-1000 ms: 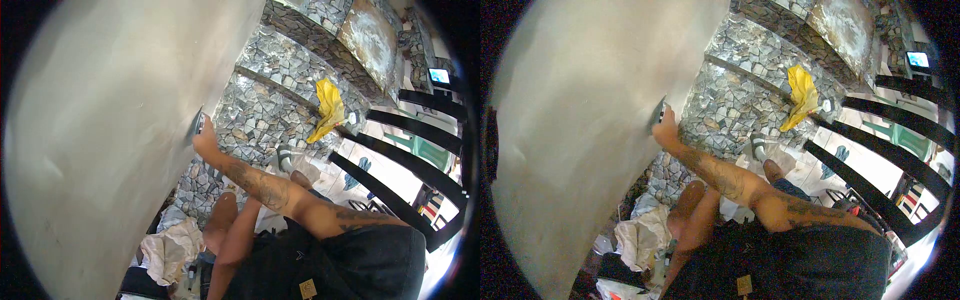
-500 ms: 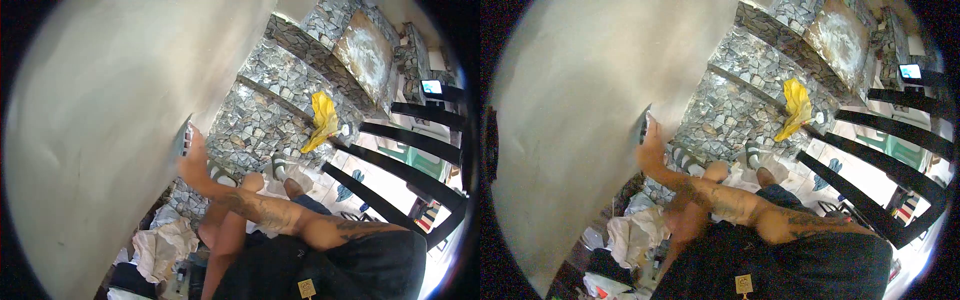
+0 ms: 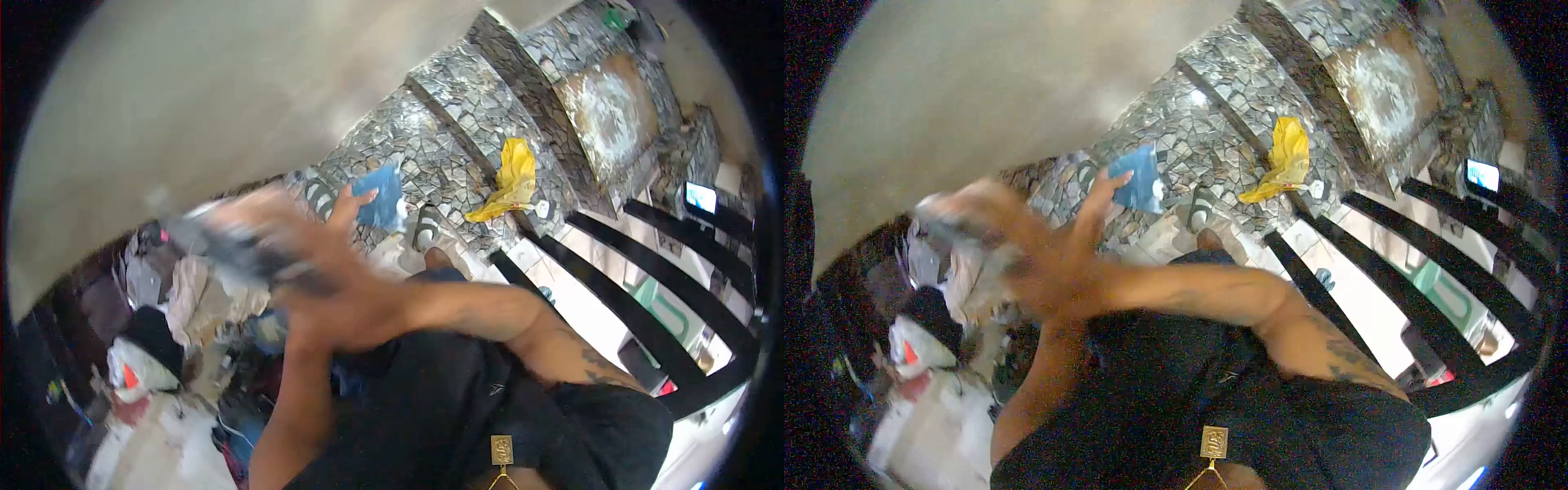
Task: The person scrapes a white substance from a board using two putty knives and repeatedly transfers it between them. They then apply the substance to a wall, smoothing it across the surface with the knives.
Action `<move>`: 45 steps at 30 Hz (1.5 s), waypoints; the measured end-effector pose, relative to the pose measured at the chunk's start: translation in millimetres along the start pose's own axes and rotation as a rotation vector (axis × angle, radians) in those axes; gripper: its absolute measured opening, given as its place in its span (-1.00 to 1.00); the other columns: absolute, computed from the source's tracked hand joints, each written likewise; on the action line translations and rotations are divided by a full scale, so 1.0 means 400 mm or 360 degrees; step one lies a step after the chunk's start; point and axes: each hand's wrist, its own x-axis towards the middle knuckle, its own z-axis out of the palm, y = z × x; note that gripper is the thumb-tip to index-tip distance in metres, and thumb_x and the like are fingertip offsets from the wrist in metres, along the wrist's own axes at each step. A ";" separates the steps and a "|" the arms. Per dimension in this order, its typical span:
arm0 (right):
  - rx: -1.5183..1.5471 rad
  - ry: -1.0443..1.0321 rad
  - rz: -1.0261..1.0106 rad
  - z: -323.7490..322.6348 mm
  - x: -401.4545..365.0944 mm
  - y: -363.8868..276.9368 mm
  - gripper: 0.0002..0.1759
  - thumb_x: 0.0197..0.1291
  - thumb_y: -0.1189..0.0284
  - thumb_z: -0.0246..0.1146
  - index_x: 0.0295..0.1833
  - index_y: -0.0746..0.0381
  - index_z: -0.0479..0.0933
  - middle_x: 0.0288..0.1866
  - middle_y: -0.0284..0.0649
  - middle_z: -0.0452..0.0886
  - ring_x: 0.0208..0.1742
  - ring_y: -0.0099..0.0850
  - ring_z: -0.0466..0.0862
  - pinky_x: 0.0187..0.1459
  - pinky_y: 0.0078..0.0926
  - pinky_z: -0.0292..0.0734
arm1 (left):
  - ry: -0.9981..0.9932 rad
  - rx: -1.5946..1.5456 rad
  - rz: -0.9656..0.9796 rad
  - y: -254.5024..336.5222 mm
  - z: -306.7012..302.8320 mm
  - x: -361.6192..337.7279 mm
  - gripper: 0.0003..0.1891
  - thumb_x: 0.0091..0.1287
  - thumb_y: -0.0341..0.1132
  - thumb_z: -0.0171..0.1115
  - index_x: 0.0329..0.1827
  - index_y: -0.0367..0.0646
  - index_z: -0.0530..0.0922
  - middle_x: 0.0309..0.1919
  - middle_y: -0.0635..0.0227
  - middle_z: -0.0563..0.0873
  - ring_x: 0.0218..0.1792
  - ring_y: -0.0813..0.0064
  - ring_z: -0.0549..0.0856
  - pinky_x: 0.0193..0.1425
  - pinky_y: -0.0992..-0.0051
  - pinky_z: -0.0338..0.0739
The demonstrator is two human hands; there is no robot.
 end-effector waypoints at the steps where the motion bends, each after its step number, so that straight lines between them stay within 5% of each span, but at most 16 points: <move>1: -0.0170 -0.0062 -0.0091 -0.084 -0.031 -0.023 -0.27 -0.07 0.70 0.14 0.32 0.27 0.15 0.27 -0.11 0.27 0.32 -0.28 0.23 0.28 -0.30 0.14 | 0.0157 0.0474 0.0367 0.052 -0.012 -0.027 -0.62 0.17 -0.31 0.23 0.03 -0.24 0.43 -0.15 0.29 0.59 -0.12 0.44 0.58 -0.07 0.38 0.50; 3: -0.0263 0.0201 0.0002 -0.234 -0.106 -0.060 -0.25 -0.09 0.73 0.14 0.31 0.26 0.15 0.24 -0.13 0.32 0.28 -0.30 0.29 0.27 -0.29 0.19 | 0.0361 -0.1865 -0.0556 0.171 -0.017 -0.041 -0.70 0.19 -0.36 0.19 -0.04 -0.24 0.43 -0.18 0.27 0.59 -0.15 0.44 0.59 -0.07 0.38 0.51; 6: -0.0024 0.0994 0.0361 -0.407 -0.213 -0.081 -0.27 -0.14 0.74 0.12 0.27 0.27 0.19 0.16 -0.10 0.39 0.16 -0.32 0.43 0.22 -0.35 0.26 | 0.0544 -0.2231 -0.0255 0.353 -0.021 -0.033 -0.70 0.16 -0.43 0.20 -0.04 -0.25 0.43 -0.21 0.30 0.59 -0.19 0.45 0.60 -0.07 0.39 0.51; 10: -0.0489 0.1128 0.0397 -0.496 -0.326 -0.039 -0.28 -0.12 0.69 0.21 0.26 0.25 0.24 0.16 -0.17 0.39 0.15 -0.37 0.40 0.19 -0.42 0.26 | 0.0555 -0.2268 -0.0085 0.536 0.013 0.018 -0.71 0.20 -0.47 0.13 -0.01 -0.28 0.40 -0.18 0.29 0.58 -0.17 0.44 0.60 -0.03 0.39 0.51; 15: -0.0059 0.1116 0.0306 -0.437 -0.337 -0.074 -0.25 -0.23 0.81 0.15 0.22 0.26 0.23 0.10 -0.14 0.42 0.15 -0.33 0.42 0.21 -0.30 0.26 | 0.0510 -0.2239 -0.0027 0.652 0.047 0.067 -0.76 0.21 -0.49 0.13 -0.05 -0.27 0.44 -0.20 0.34 0.61 -0.21 0.50 0.61 -0.03 0.45 0.51; 19: -0.1038 0.0413 -0.0201 -0.457 -0.332 -0.091 -0.34 -0.15 0.84 0.06 0.15 0.14 0.31 0.09 -0.12 0.36 0.10 -0.29 0.39 0.08 -0.39 0.30 | 0.0544 -0.2125 -0.0108 0.684 0.052 0.062 -0.76 0.20 -0.51 0.13 -0.06 -0.28 0.44 -0.21 0.29 0.62 -0.22 0.49 0.62 -0.06 0.43 0.53; 23: -0.1105 0.0515 -0.0059 -0.454 -0.382 -0.010 -0.34 -0.26 0.85 0.06 0.07 0.15 0.38 0.08 -0.06 0.30 0.13 -0.13 0.33 0.12 -0.32 0.25 | 0.0428 -0.2294 -0.0060 0.710 0.028 0.032 -0.76 0.20 -0.50 0.15 -0.07 -0.29 0.43 -0.22 0.26 0.62 -0.23 0.48 0.62 -0.07 0.40 0.54; 26: -0.1457 -0.0099 0.0743 -0.445 -0.471 0.128 -0.25 -0.31 0.77 0.08 0.18 0.14 0.32 0.14 -0.01 0.26 0.21 -0.06 0.28 0.24 -0.28 0.14 | 0.0426 -0.2436 -0.0021 0.692 -0.019 -0.023 -0.76 0.19 -0.49 0.17 -0.08 -0.29 0.43 -0.22 0.26 0.61 -0.23 0.47 0.62 -0.07 0.39 0.55; 27: -0.1320 -0.0168 0.0586 -0.459 -0.549 0.248 -0.26 -0.28 0.74 0.04 0.20 0.18 0.30 0.16 0.02 0.27 0.24 -0.08 0.25 0.29 -0.27 0.07 | 0.0439 -0.2496 -0.0003 0.683 -0.033 -0.041 -0.75 0.18 -0.48 0.18 -0.09 -0.28 0.43 -0.22 0.27 0.61 -0.23 0.46 0.62 -0.07 0.39 0.55; 29: -0.1254 0.0031 0.0911 -0.540 -0.816 0.542 -0.24 -0.23 0.67 -0.05 0.28 0.27 0.21 0.23 0.07 0.28 0.22 -0.05 0.28 0.30 -0.33 0.08 | 0.0305 -0.2381 -0.0048 0.599 -0.054 -0.064 -0.74 0.18 -0.46 0.19 -0.07 -0.27 0.42 -0.22 0.29 0.60 -0.21 0.46 0.62 -0.07 0.38 0.54; 32: -0.1376 -0.0393 0.1491 -0.577 -0.788 0.572 -0.36 -0.20 0.59 0.02 0.18 0.29 0.29 0.13 0.09 0.35 0.13 -0.06 0.35 0.20 -0.30 0.17 | 0.0299 -0.2091 -0.0319 0.350 -0.033 -0.068 -0.60 0.17 -0.36 0.24 0.03 -0.28 0.37 -0.19 0.29 0.58 -0.20 0.44 0.58 -0.03 0.35 0.51; 38: -0.1569 -0.0695 0.2148 -0.697 -0.790 0.792 -0.55 -0.13 0.44 0.16 -0.02 0.32 0.45 -0.08 0.11 0.50 -0.07 -0.07 0.50 0.00 -0.25 0.35 | 0.1025 -0.1789 -0.0527 0.169 -0.053 -0.223 -0.72 0.16 -0.34 0.26 -0.07 -0.16 0.47 -0.24 0.39 0.60 -0.21 0.53 0.53 -0.04 0.51 0.38; 41: -0.1717 -0.1057 0.1913 -0.683 -0.764 0.882 -0.61 -0.09 0.37 0.22 -0.12 0.34 0.54 -0.18 0.13 0.57 -0.16 -0.08 0.58 -0.10 -0.23 0.44 | 0.1081 -0.1451 -0.0574 0.110 -0.067 -0.309 -0.67 0.09 -0.36 0.29 -0.08 -0.21 0.47 -0.26 0.38 0.61 -0.25 0.51 0.55 -0.08 0.49 0.43; 42: -0.1937 -0.1350 0.1327 -0.670 -0.723 0.860 -0.63 -0.13 0.20 0.31 -0.37 0.33 0.59 -0.38 0.05 0.61 -0.32 -0.11 0.61 -0.22 -0.19 0.47 | 0.1090 -0.1472 -0.0619 0.049 -0.064 -0.326 -0.66 0.09 -0.35 0.28 -0.07 -0.22 0.46 -0.22 0.35 0.60 -0.22 0.50 0.56 -0.06 0.47 0.44; 44: -0.1918 -0.1175 0.1240 -0.654 -0.659 0.858 -0.72 -0.07 0.26 0.24 -0.40 0.29 0.59 -0.42 0.03 0.60 -0.33 -0.10 0.60 -0.24 -0.15 0.46 | 0.0914 -0.1611 -0.0549 0.070 -0.146 -0.356 -0.70 0.18 -0.32 0.16 -0.04 -0.21 0.44 -0.16 0.32 0.58 -0.14 0.50 0.55 0.03 0.45 0.41; 45: -0.1906 -0.1090 0.1194 -0.651 -0.626 0.854 -0.76 -0.05 0.29 0.21 -0.42 0.27 0.60 -0.44 0.03 0.59 -0.33 -0.09 0.60 -0.25 -0.12 0.45 | 0.0749 -0.0478 -0.0822 -0.073 -0.149 -0.384 -0.66 0.23 -0.26 0.11 0.02 -0.23 0.43 -0.20 0.30 0.57 -0.12 0.35 0.54 0.00 0.40 0.42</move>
